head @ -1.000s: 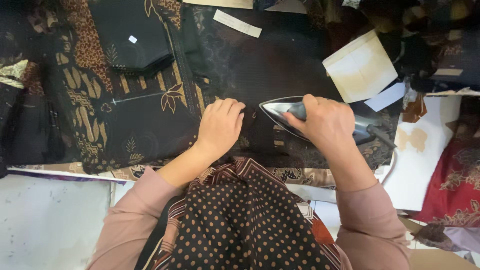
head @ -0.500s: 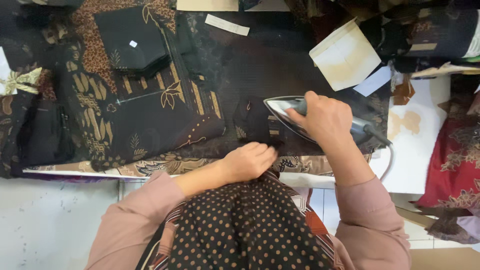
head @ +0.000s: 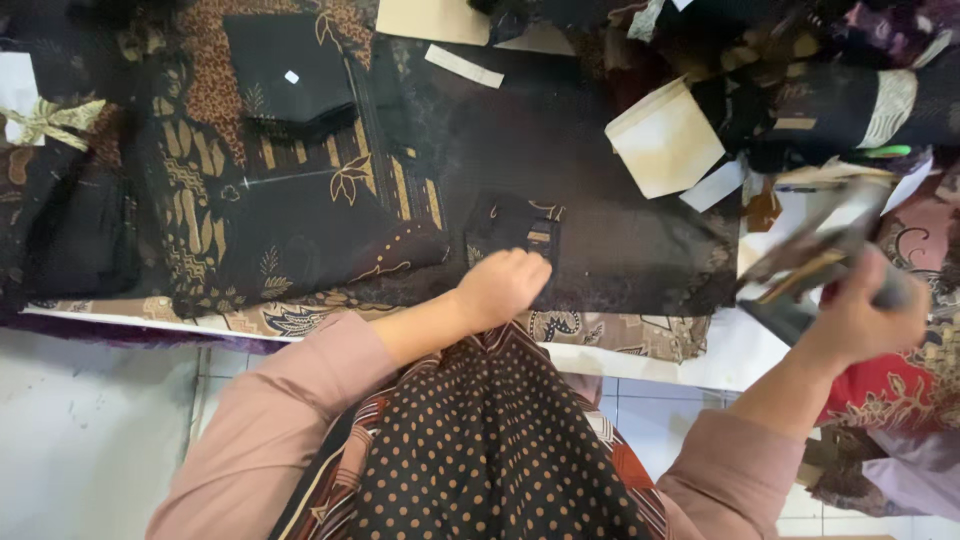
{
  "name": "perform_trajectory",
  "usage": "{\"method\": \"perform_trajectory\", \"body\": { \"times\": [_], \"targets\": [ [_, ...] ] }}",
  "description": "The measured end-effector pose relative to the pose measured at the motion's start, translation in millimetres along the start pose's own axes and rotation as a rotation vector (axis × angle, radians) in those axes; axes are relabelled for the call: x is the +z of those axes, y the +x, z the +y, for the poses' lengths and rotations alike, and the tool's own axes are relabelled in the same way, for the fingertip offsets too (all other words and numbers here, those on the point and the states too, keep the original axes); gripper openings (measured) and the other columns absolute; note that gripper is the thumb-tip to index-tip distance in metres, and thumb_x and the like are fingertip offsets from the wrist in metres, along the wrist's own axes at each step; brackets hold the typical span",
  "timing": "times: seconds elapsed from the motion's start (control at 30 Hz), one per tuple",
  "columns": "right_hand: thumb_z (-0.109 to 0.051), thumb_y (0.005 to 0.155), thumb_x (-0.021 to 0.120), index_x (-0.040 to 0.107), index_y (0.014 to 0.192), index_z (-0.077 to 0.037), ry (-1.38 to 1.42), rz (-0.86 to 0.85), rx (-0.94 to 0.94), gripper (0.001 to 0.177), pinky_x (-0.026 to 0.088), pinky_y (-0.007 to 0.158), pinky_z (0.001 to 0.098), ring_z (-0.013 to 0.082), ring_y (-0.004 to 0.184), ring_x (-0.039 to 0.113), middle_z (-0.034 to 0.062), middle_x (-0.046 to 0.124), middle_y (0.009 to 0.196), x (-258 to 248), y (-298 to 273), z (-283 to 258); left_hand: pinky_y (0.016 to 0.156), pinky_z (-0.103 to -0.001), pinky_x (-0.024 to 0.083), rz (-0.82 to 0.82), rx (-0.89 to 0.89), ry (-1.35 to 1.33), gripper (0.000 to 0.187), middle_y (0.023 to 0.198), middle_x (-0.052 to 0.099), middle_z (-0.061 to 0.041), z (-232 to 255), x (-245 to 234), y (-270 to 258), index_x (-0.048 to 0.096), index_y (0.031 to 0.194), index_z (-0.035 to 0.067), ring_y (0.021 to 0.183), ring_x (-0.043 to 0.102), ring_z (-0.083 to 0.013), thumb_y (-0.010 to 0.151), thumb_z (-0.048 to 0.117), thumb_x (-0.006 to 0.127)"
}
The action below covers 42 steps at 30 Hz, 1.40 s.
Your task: The person irons small folded pieces of patterned fabric on a work table. They repeatedly place a white paper insert into the folded fabric, press it with an iron, remove the paper, and stack the finished pieces. The person handles multiple identical fabric pieces one at a time.
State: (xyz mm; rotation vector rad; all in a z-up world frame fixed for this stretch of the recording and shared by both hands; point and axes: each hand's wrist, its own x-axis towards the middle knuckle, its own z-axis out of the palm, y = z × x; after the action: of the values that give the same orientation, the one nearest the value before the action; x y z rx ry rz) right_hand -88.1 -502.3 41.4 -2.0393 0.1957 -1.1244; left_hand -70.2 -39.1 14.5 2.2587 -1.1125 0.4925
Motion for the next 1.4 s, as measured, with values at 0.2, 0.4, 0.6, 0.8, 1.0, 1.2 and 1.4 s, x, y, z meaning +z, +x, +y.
{"method": "perform_trajectory", "body": {
  "times": [0.2, 0.4, 0.6, 0.8, 1.0, 1.2, 1.4],
  "targets": [
    [-0.028, 0.108, 0.070, 0.065, 0.103, 0.005, 0.274, 0.605, 0.212, 0.033, 0.038, 0.045, 0.0282, 0.0118, 0.055, 0.052, 0.0061, 0.064, 0.074, -26, -37, 87, 0.071, -0.028, 0.048, 0.226, -0.806, -0.758, 0.016, 0.091, 0.065, -0.004, -36, -42, 26, 0.061, 0.121, 0.004, 0.080, 0.059, -0.0110, 0.107, 0.010, 0.058],
    [-0.032, 0.113, 0.059, 0.060, 0.121, 0.009, 0.152, 0.556, 0.053, 0.042, 0.051, 0.072, 0.0347, 0.0223, 0.087, 0.060, 0.0159, 0.061, 0.102, -9, -55, 55, 0.089, -0.021, 0.048, 0.427, -0.804, -1.282, 0.019, 0.107, 0.065, 0.004, -56, -51, 26, 0.062, 0.123, 0.001, 0.098, 0.058, -0.0027, 0.106, 0.007, 0.058],
    [-0.027, 0.115, 0.048, 0.049, 0.136, 0.011, -0.034, 0.110, -0.088, 0.043, 0.053, 0.100, 0.0429, 0.0319, 0.118, 0.059, 0.0244, 0.055, 0.131, 74, -51, -80, 0.094, -0.023, 0.051, 0.489, -0.808, -1.549, 0.017, 0.112, 0.067, -0.002, -66, -63, 4, 0.061, 0.123, 0.002, 0.103, 0.063, -0.0069, 0.107, 0.006, 0.054],
    [-0.027, 0.100, 0.053, 0.067, 0.127, -0.003, 0.735, -0.940, 0.580, 0.038, 0.060, 0.086, 0.0338, 0.0165, 0.099, 0.072, 0.0084, 0.074, 0.113, 210, -90, -185, 0.093, -0.027, 0.054, 0.565, -0.869, -1.582, 0.018, 0.111, 0.069, -0.004, -78, -70, -17, 0.060, 0.122, 0.003, 0.102, 0.066, -0.0108, 0.106, 0.007, 0.053],
    [-0.007, 0.104, 0.066, 0.071, 0.114, 0.005, 0.707, -1.061, 0.800, 0.017, 0.055, 0.067, 0.0257, 0.0107, 0.077, 0.066, 0.0059, 0.071, 0.091, 277, -141, -201, 0.087, -0.027, 0.053, 0.468, -1.097, -1.411, 0.030, 0.112, 0.069, -0.001, -102, -83, -75, 0.058, 0.134, 0.003, 0.101, 0.065, -0.0093, 0.106, 0.010, 0.052],
    [0.001, 0.091, 0.057, 0.068, 0.121, 0.002, 0.790, -1.104, 1.004, 0.032, 0.057, 0.070, 0.0234, 0.0105, 0.080, 0.071, 0.0067, 0.076, 0.099, 286, -152, -198, 0.085, -0.027, 0.058, 0.275, -1.152, -1.275, 0.036, 0.112, 0.073, -0.003, -114, -93, -112, 0.054, 0.138, 0.004, 0.101, 0.069, -0.0096, 0.103, 0.012, 0.051],
    [0.003, 0.093, 0.062, 0.067, 0.129, 0.002, 0.802, -1.094, 1.009, 0.036, 0.054, 0.069, 0.0225, 0.0074, 0.083, 0.067, 0.0050, 0.075, 0.104, 290, -147, -210, 0.074, -0.028, 0.061, 0.237, -1.163, -1.090, 0.037, 0.099, 0.072, -0.005, -113, -108, -109, 0.055, 0.137, 0.000, 0.085, 0.068, -0.0093, 0.101, 0.011, 0.057]
  ]
}}
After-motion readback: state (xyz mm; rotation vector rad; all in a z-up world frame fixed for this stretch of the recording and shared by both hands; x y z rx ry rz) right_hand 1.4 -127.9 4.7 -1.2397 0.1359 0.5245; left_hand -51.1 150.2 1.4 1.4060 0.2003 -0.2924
